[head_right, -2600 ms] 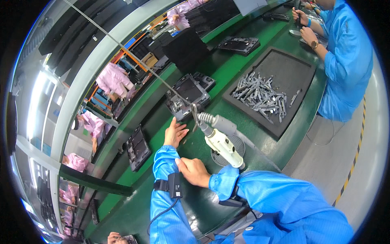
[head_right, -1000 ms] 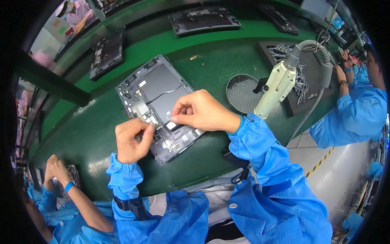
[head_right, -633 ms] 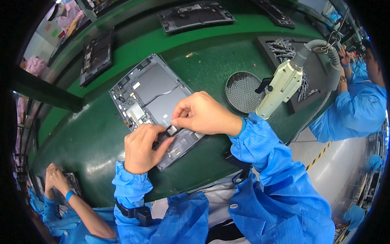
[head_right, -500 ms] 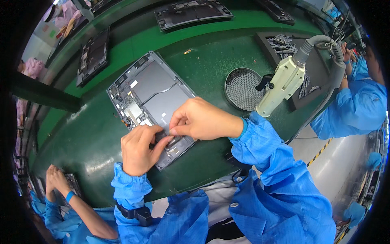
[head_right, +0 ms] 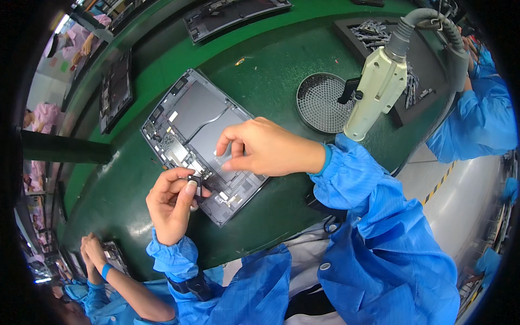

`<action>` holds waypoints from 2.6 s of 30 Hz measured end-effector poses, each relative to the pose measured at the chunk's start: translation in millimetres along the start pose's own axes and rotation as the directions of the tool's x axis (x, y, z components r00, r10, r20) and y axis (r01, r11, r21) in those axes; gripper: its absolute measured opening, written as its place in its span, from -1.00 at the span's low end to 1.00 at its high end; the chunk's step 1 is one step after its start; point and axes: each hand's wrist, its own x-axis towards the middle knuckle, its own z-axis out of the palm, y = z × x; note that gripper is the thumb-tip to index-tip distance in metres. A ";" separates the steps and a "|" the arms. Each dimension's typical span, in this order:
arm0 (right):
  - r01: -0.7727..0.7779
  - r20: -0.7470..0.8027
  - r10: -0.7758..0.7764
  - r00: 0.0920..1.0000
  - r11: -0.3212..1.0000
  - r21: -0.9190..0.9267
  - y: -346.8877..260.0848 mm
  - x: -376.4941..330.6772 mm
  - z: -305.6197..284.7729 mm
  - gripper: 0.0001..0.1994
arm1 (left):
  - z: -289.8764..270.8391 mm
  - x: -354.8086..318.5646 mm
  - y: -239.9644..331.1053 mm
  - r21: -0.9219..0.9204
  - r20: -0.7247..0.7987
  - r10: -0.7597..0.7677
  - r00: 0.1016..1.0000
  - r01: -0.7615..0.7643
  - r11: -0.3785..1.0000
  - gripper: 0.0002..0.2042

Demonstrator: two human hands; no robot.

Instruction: Assembling internal components of tablets using a power screwdriver and hands on a conveyor-based factory production line.

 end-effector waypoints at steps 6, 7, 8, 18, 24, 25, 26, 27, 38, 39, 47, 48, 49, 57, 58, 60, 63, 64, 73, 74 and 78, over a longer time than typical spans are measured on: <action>0.294 -0.254 -0.523 0.813 0.747 -0.596 12.1 4.8 11.4 -0.85 | -1.1 2.1 -1.7 -0.096 0.161 -0.138 0.977 0.155 0.983 -0.71; 0.272 -0.279 -0.466 0.839 0.805 -0.527 4.7 -0.3 10.0 -0.85 | -0.2 4.0 -2.4 -0.091 0.187 -0.132 0.973 0.151 0.984 -0.66; 0.257 -0.291 -0.412 0.863 0.856 -0.449 -6.0 -3.5 8.7 -0.86 | 0.5 4.2 1.0 -0.098 0.170 -0.137 0.976 0.155 0.983 -0.66; 0.222 0.161 -0.183 0.970 0.935 -0.277 -15.8 -11.2 15.5 -0.88 | 2.1 1.9 -7.3 0.088 0.235 0.113 0.965 -0.137 0.987 -0.59; 0.271 0.240 -0.184 0.953 0.872 -0.407 -7.5 -10.0 14.9 -0.92 | 1.9 2.4 -8.5 0.109 0.114 0.150 0.982 -0.162 0.981 -0.83; 0.308 0.234 -0.232 0.944 0.870 -0.384 -6.1 -9.2 13.5 -0.92 | 2.6 3.4 -7.5 0.163 0.139 0.173 0.975 -0.195 0.967 -0.87; 0.347 0.222 -0.282 0.933 0.865 -0.362 -6.1 -8.3 12.6 -0.93 | 1.9 4.4 -4.7 0.218 0.169 0.198 0.966 -0.232 0.948 -0.90; 0.345 0.216 -0.282 0.935 0.866 -0.363 -5.9 -8.1 12.0 -0.93 | 2.0 4.9 -1.0 0.218 0.174 0.199 0.964 -0.235 0.947 -0.90; 0.398 0.274 -0.296 0.915 0.778 -0.487 -8.0 -13.5 3.9 -0.87 | 9.6 6.2 -3.7 0.406 0.383 0.302 0.873 -0.453 0.794 -0.89; 0.391 0.258 -0.298 0.919 0.779 -0.490 -8.9 -14.9 1.9 -0.87 | 9.7 7.0 -2.4 0.410 0.391 0.301 0.870 -0.457 0.789 -0.89; 0.302 0.199 -0.230 0.953 0.783 -0.543 -5.8 -11.7 -4.5 -0.84 | 14.3 5.1 -5.3 0.396 0.375 0.273 0.886 -0.419 0.817 -0.91; 0.295 0.189 -0.227 0.955 0.787 -0.542 -3.3 -11.1 -4.8 -0.84 | 15.2 5.2 -6.4 0.391 0.366 0.269 0.891 -0.409 0.824 -0.90; 0.293 0.100 -0.288 0.952 0.777 -0.557 1.1 -10.0 -4.6 -0.83 | 16.0 5.1 -7.2 0.385 0.356 0.264 0.896 -0.398 0.832 -0.90; 0.207 -0.061 -0.311 0.949 0.755 -0.622 4.0 -5.1 -5.6 -0.83 | 17.8 7.2 -0.3 0.376 0.425 0.255 0.869 -0.426 0.823 -0.86; 0.203 -0.067 -0.308 0.949 0.758 -0.619 2.8 -3.6 -6.1 -0.83 | 15.0 7.0 -2.0 0.359 0.455 0.281 0.845 -0.462 0.811 -0.83; 0.193 -0.078 -0.305 0.949 0.761 -0.619 5.9 -4.6 -6.1 -0.84 | 20.3 5.9 6.5 0.428 0.428 0.254 0.868 -0.442 0.788 -0.79; 0.209 -0.091 -0.320 0.943 0.783 -0.585 10.5 -4.4 -8.8 -0.83 | 29.7 2.7 12.9 0.569 0.439 0.266 0.858 -0.495 0.657 -0.71; 0.206 -0.091 -0.311 0.946 0.793 -0.573 11.9 -3.4 -8.0 -0.82 | 31.7 -1.6 14.5 0.634 0.475 0.294 0.829 -0.554 0.539 -0.67; 0.226 -0.595 -0.788 0.160 0.616 -0.755 -8.4 -76.4 -3.7 -0.76 | 30.6 -7.8 -0.6 0.628 0.380 0.501 0.778 -0.615 0.478 -0.77; 0.160 -0.537 -0.841 0.064 0.540 -0.827 13.4 -96.8 -12.5 -0.66 | 33.1 -4.8 -0.4 0.623 0.369 0.533 0.762 -0.628 0.467 -0.76; 0.261 -0.804 -0.595 0.000 0.776 -0.574 32.4 -84.8 -22.3 -0.29 | 30.9 -10.4 -12.0 0.641 0.370 0.455 0.810 -0.577 0.506 -0.73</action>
